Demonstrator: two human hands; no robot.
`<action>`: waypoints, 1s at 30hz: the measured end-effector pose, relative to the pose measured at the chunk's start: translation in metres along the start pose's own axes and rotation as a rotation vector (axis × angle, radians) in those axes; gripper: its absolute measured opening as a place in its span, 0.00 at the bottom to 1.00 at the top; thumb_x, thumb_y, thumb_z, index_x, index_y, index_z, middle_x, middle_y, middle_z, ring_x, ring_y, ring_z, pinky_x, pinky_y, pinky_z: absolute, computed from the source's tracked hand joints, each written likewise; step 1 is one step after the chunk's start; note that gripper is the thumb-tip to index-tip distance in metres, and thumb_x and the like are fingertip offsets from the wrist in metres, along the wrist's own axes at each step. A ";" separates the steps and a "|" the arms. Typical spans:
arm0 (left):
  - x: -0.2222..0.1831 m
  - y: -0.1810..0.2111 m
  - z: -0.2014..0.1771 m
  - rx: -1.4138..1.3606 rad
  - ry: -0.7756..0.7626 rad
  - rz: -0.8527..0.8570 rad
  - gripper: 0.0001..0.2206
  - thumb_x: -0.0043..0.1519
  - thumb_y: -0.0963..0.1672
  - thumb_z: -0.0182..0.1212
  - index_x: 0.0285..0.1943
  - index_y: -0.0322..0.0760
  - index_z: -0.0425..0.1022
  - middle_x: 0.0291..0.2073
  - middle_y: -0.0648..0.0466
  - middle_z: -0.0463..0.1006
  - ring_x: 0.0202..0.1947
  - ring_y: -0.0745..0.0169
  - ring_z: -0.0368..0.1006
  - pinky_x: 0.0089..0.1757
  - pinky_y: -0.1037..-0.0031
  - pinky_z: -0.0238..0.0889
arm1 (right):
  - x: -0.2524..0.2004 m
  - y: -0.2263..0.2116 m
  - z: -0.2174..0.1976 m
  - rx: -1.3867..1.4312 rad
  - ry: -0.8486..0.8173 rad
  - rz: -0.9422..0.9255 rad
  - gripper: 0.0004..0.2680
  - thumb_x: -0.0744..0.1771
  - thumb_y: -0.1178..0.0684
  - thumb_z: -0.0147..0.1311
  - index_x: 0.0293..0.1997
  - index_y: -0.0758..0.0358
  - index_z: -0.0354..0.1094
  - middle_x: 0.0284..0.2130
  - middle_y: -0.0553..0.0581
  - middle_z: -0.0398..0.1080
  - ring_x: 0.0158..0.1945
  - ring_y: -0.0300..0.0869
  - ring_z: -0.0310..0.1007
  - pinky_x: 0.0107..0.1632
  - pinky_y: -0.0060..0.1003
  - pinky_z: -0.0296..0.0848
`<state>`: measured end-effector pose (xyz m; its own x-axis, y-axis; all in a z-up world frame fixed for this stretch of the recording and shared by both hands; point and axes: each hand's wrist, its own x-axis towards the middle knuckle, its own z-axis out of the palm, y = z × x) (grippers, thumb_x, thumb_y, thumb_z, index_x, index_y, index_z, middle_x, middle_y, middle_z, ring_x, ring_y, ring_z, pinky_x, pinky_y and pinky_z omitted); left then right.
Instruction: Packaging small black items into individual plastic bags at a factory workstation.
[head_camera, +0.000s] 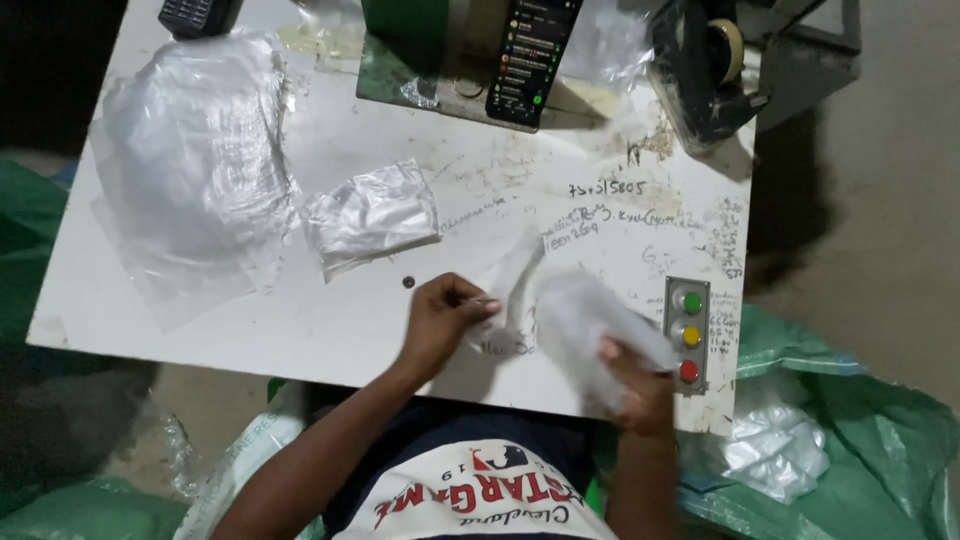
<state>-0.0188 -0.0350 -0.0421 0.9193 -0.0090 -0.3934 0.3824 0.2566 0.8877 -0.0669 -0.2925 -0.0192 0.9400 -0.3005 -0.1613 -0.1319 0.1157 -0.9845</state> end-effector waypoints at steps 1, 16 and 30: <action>0.007 -0.024 0.004 -0.080 -0.021 0.003 0.05 0.56 0.36 0.68 0.36 0.26 0.75 0.27 0.47 0.74 0.28 0.58 0.73 0.30 0.72 0.68 | -0.005 0.002 0.016 -0.039 -0.093 -0.021 0.16 0.61 0.61 0.66 0.55 0.65 0.74 0.48 0.64 0.76 0.46 0.49 0.75 0.54 0.51 0.76; 0.030 -0.017 0.016 0.771 -0.053 1.014 0.16 0.56 0.32 0.58 0.52 0.27 0.80 0.56 0.42 0.79 0.43 0.41 0.78 0.39 0.61 0.75 | 0.009 -0.023 0.059 -0.657 -0.324 -0.492 0.14 0.62 0.70 0.54 0.45 0.59 0.81 0.43 0.61 0.78 0.49 0.57 0.80 0.51 0.49 0.77; 0.003 0.011 0.040 0.743 0.112 1.278 0.09 0.57 0.37 0.67 0.44 0.39 0.79 0.33 0.55 0.76 0.34 0.55 0.74 0.35 0.68 0.68 | 0.029 0.022 0.078 -0.657 -0.114 -0.971 0.03 0.68 0.61 0.56 0.39 0.71 0.74 0.42 0.62 0.72 0.44 0.56 0.75 0.48 0.46 0.75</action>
<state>-0.0080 -0.0705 -0.0241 0.6628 -0.0816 0.7443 -0.6701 -0.5083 0.5410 -0.0182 -0.2246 -0.0405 0.7542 0.0965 0.6495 0.5490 -0.6353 -0.5431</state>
